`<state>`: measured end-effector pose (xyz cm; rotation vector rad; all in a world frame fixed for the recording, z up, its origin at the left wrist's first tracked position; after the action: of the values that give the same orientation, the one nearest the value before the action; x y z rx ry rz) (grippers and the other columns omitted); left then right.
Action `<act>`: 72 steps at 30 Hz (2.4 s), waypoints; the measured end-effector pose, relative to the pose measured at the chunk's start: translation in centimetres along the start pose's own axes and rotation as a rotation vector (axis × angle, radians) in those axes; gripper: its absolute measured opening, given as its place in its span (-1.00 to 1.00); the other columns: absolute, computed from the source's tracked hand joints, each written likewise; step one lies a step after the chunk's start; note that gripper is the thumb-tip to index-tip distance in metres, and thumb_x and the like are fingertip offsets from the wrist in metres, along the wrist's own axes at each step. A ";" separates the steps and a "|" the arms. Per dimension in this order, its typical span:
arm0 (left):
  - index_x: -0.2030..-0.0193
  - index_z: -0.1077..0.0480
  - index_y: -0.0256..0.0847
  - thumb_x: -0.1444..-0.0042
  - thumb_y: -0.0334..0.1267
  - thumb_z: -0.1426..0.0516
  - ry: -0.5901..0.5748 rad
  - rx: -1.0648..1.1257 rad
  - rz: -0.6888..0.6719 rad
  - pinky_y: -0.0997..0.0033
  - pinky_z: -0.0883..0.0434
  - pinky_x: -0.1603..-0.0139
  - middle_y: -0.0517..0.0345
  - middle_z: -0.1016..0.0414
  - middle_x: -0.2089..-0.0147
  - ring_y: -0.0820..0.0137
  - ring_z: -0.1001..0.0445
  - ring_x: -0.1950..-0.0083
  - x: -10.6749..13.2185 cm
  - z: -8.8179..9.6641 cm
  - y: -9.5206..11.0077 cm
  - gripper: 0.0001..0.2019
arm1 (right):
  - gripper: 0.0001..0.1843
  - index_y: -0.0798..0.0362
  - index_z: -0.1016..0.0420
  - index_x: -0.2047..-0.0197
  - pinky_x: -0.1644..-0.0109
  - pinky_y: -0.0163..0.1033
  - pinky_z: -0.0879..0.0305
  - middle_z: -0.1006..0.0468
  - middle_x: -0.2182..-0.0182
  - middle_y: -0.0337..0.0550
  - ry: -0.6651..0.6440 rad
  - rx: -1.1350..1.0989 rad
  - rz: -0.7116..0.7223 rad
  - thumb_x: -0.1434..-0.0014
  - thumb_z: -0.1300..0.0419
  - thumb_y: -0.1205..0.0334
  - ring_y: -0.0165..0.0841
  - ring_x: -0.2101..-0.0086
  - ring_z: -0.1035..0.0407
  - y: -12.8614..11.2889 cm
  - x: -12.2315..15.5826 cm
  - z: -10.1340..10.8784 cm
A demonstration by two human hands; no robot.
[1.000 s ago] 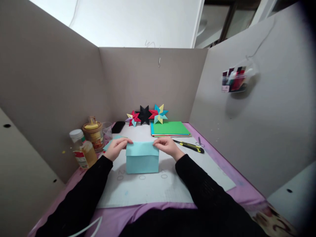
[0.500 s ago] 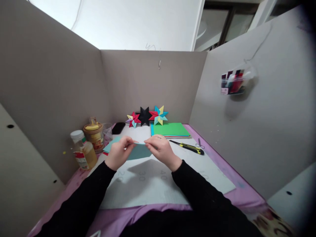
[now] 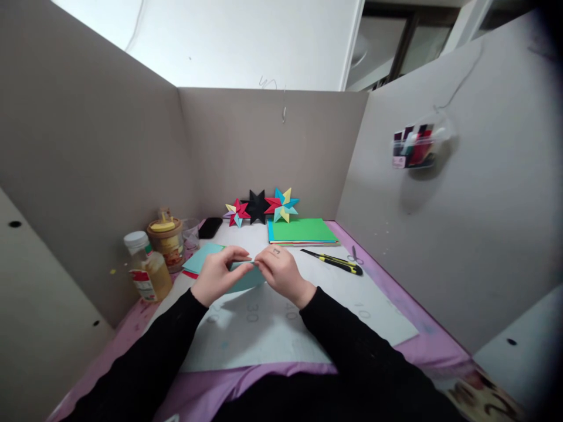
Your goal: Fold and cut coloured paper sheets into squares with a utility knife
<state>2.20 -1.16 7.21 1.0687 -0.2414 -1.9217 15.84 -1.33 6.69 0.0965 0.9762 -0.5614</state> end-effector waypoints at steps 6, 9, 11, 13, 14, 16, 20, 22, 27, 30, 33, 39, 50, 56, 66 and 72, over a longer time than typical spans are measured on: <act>0.35 -0.49 -0.14 -0.08 -0.15 -0.10 0.114 -0.097 -0.035 0.47 -0.36 0.29 0.21 -0.58 0.36 0.39 -0.49 0.35 0.4 0.6 1.0 -0.82 | -0.83 0.06 -0.40 0.31 0.17 -0.18 -0.13 -0.46 0.40 -0.10 0.001 0.069 0.010 -0.20 0.00 0.29 -0.29 0.30 -0.28 0.2 0.2 -0.3; 0.35 -0.51 -0.15 -0.07 -0.14 -0.11 0.226 -0.124 -0.023 0.46 -0.36 0.25 0.20 -0.58 0.34 0.37 -0.50 0.31 0.3 2.6 0.7 -0.81 | -0.82 0.06 -0.41 0.33 0.18 -0.19 -0.13 -0.45 0.42 -0.10 0.036 0.083 -0.046 -0.19 0.01 0.31 -0.28 0.30 -0.29 2.4 0.6 -0.1; 0.36 -0.51 -0.15 -0.06 -0.13 -0.12 0.261 -0.154 -0.001 0.46 -0.36 0.27 0.20 -0.58 0.34 0.36 -0.50 0.32 0.0 3.9 0.2 -0.80 | -0.81 0.06 -0.41 0.37 0.20 -0.21 -0.14 -0.46 0.44 -0.11 0.042 0.044 -0.100 -0.18 0.00 0.31 -0.30 0.33 -0.31 4.5 1.1 -0.1; 0.36 -0.51 -0.16 -0.05 -0.11 -0.12 0.296 -0.195 0.024 0.46 -0.35 0.32 0.20 -0.58 0.36 0.36 -0.50 0.37 -0.3 4.9 -0.4 -0.79 | -0.79 0.05 -0.42 0.40 0.23 -0.22 -0.17 -0.47 0.46 -0.13 0.053 -0.027 -0.176 -0.19 0.01 0.30 -0.31 0.36 -0.33 6.6 1.6 0.2; 0.36 -0.51 -0.16 -0.05 -0.10 -0.12 0.313 -0.218 0.033 0.46 -0.34 0.34 0.21 -0.57 0.38 0.37 -0.49 0.39 -0.3 5.2 -0.7 -0.79 | -0.77 0.04 -0.42 0.40 0.23 -0.23 -0.18 -0.48 0.46 -0.14 0.080 -0.062 -0.220 -0.20 0.02 0.30 -0.32 0.36 -0.34 7.3 1.7 0.5; 0.36 -0.50 -0.15 -0.06 -0.08 -0.11 0.302 -0.254 0.030 0.46 -0.34 0.35 0.21 -0.57 0.39 0.37 -0.48 0.42 -0.5 5.1 -0.7 -0.78 | -0.77 0.02 -0.44 0.34 0.17 -0.20 -0.20 -0.52 0.38 -0.12 0.155 -0.103 -0.270 -0.22 0.03 0.27 -0.30 0.30 -0.36 7.6 1.7 1.2; 0.35 -0.50 -0.13 -0.08 -0.10 -0.09 0.121 -0.252 -0.067 0.45 -0.35 0.29 0.19 -0.58 0.35 0.35 -0.50 0.34 -0.3 2.4 0.6 -0.78 | -0.79 -0.01 -0.44 0.16 0.02 -0.11 -0.13 -0.50 0.18 -0.06 0.083 -0.061 -0.137 -0.11 -0.14 0.18 -0.22 0.12 -0.30 3.5 0.5 0.7; 0.37 -0.50 -0.12 -0.06 -0.10 -0.10 0.064 -0.232 -0.088 0.46 -0.35 0.30 0.19 -0.58 0.36 0.35 -0.50 0.34 -0.2 2.0 1.2 -0.80 | -0.88 -0.02 -0.46 0.27 0.10 -0.16 -0.15 -0.53 0.32 -0.12 -0.046 -0.049 -0.120 -0.12 -0.12 0.22 -0.27 0.26 -0.34 2.1 0.3 -0.6; 0.33 -0.48 -0.15 -0.06 -0.08 -0.10 0.374 0.015 0.146 0.41 -0.37 0.34 0.15 -0.55 0.38 0.35 -0.46 0.37 -0.4 7.4 -2.2 -0.78 | -0.80 0.03 -0.34 0.53 0.40 -0.30 -0.15 -0.39 0.59 -0.25 0.089 -0.321 -0.530 -0.08 -0.12 0.16 -0.40 0.51 -0.24 7.4 1.7 -0.6; 0.15 -0.40 -0.21 -0.11 -0.09 -0.07 0.556 0.410 0.262 0.38 -0.38 0.20 0.03 -0.51 0.18 0.36 -0.46 0.18 -0.2 6.9 -5.4 -0.72 | -0.74 0.02 -0.21 0.53 0.47 -0.33 -0.18 -0.32 0.62 -0.32 0.377 -0.750 -0.868 0.01 -0.17 0.05 -0.43 0.56 -0.22 12.0 3.7 -1.2; 0.03 -0.29 -0.13 -0.09 -0.03 -0.07 0.487 0.729 0.433 0.35 -0.36 0.11 0.00 -0.38 -0.06 0.36 -0.39 0.00 0.5 0.7 -7.2 -0.65 | -0.74 -0.01 -0.21 0.38 0.41 -0.27 -0.29 -0.44 0.45 -0.26 0.511 -1.163 -1.003 0.08 -0.23 0.12 -0.38 0.44 -0.34 12.5 4.8 -3.9; -0.01 -0.28 -0.29 0.08 -0.11 -0.24 0.011 0.968 0.458 0.25 -0.33 0.00 -0.15 -0.44 0.01 0.22 -0.41 -0.01 2.0 -8.7 -5.7 -0.48 | -0.65 -0.01 -0.28 0.25 0.27 -0.16 -0.37 -0.51 0.25 -0.13 0.311 -1.479 -1.037 0.13 -0.28 0.22 -0.29 0.29 -0.42 8.0 5.7 -9.3; 0.39 -0.42 -0.28 0.10 -0.13 -0.17 -0.081 0.396 0.337 0.31 -0.38 0.32 0.14 -0.49 0.46 0.32 -0.43 0.39 -0.2 -4.3 -11.2 -0.77 | -0.69 0.08 -0.33 0.46 0.34 -0.32 -0.26 -0.43 0.56 -0.32 0.227 -1.048 -0.944 0.27 -0.35 0.20 -0.46 0.50 -0.32 14.3 6.0 -6.0; 0.32 -0.47 -0.29 0.13 -0.12 -0.22 -0.279 0.479 0.356 0.19 -0.39 0.16 0.05 -0.55 0.34 0.23 -0.48 0.28 1.5 -6.9 -12.3 -0.71 | -0.66 0.10 -0.41 0.23 0.24 -0.28 -0.26 -0.48 0.42 -0.26 -0.008 -0.951 -0.733 0.14 -0.27 0.23 -0.39 0.38 -0.34 13.3 6.4 -8.0; 0.13 -0.43 -0.37 0.25 -0.04 -0.31 -0.106 0.705 0.553 0.13 -0.39 0.07 -0.16 -0.52 0.12 0.11 -0.48 0.12 2.0 -7.5 -12.6 -0.45 | -0.69 0.10 -0.41 0.18 0.15 -0.25 -0.27 -0.53 0.27 -0.16 0.051 -0.977 -0.762 0.04 -0.19 0.19 -0.33 0.28 -0.36 12.3 6.4 -9.0; 0.05 -0.32 -0.30 0.16 -0.09 -0.28 -0.127 0.756 0.636 0.45 -0.39 0.42 -0.08 -0.52 0.19 0.22 -0.52 0.21 2.3 -7.5 -13.1 -0.47 | -0.72 0.10 -0.40 0.27 0.22 -0.25 -0.29 -0.56 0.37 -0.18 0.380 -1.165 -0.952 0.10 -0.24 0.19 -0.35 0.37 -0.38 13.8 7.5 -8.7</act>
<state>-0.67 6.41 -5.72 1.1398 -1.2906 -1.3164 19.27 10.24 -6.65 -1.4064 1.5811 -0.7512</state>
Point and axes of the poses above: each hand's wrist, its own x-axis away from the middle knuckle, its own z-axis out of the back of the hand, y = z × x, the point moved 7 cm from there along -x, towards the middle knuckle
